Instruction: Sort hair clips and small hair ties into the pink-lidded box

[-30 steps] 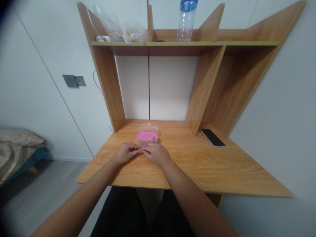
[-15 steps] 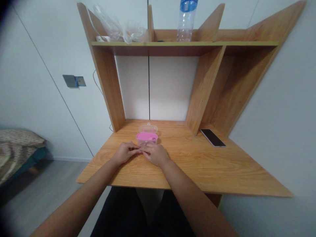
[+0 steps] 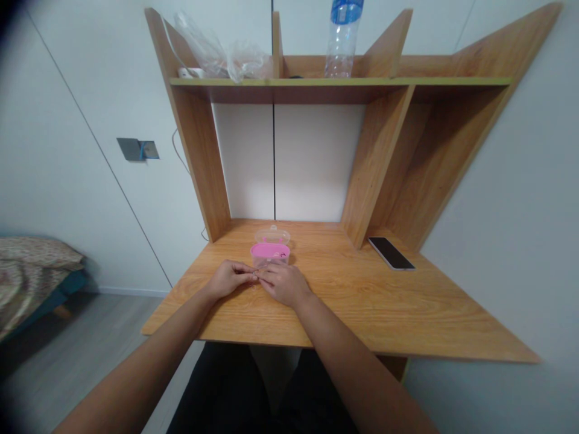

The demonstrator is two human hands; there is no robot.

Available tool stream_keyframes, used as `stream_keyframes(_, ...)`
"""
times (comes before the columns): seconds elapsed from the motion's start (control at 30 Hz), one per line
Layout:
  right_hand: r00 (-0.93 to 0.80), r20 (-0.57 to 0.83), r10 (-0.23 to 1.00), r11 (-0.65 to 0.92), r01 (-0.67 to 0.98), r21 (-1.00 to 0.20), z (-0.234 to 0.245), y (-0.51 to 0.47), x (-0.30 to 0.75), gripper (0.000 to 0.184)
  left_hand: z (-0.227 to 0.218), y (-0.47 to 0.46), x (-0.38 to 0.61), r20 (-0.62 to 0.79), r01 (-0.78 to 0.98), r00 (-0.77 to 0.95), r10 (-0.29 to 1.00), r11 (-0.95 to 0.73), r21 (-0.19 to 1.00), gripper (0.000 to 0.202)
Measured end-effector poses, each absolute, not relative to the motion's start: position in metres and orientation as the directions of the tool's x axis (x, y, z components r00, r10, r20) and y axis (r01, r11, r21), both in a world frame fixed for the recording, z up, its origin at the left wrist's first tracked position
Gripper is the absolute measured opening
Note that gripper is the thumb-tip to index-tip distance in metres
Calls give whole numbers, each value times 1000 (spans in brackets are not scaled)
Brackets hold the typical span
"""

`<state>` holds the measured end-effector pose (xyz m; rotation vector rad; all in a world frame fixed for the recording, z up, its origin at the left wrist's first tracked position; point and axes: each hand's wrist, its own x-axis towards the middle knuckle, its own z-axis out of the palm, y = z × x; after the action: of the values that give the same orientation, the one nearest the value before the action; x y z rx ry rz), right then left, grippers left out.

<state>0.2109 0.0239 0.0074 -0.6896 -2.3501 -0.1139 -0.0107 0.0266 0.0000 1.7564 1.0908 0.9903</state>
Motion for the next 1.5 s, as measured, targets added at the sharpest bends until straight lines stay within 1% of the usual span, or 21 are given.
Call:
stream_keyframes(0.3, -584, 674, 452, 847, 519, -118, 6, 24, 211, 20, 0, 27, -12, 193, 249, 301, 934, -273, 929, 34)
stream_keyframes(0.67, -559, 695, 452, 847, 513, -139, 7, 24, 211, 17, 1, 25, -11, 198, 211, 354, 914, -284, 935, 41)
stream_keyframes(0.83, -540, 698, 471, 839, 518, -166, 8, 21, 210, 15, 4, 23, -9, 190, 206, 378, 906, -282, 937, 40)
stream_keyframes(0.93, -518, 701, 491, 829, 525, -193, 10, 20, 210, 13, 5, 22, -9, 206, 220, 356, 911, -296, 929, 41)
stream_keyframes(1.0, -483, 709, 514, 812, 541, -220, 13, 20, 211, 13, 5, 23, -10, 234, 240, 308, 922, -313, 919, 44)
stream_keyframes(1.1, -401, 720, 567, 763, 585, -275, 20, 26, 213, 13, 3, 26, -12, 287, 273, 196, 938, -333, 902, 56)
stream_keyframes(1.2, -323, 703, 634, 695, 636, -334, 30, 39, 214, 15, 0, 31, -14, 333, 309, 90, 938, -345, 886, 62)
stream_keyframes(1.33, -292, 626, 723, 607, 702, -373, 44, 60, 212, 16, -3, 36, -17, 383, 365, 2, 924, -358, 860, 62)
stream_keyframes(1.5, -279, 492, 825, 482, 801, -354, 60, 76, 204, 15, -2, 37, -19, 413, 398, -23, 911, -370, 839, 63)
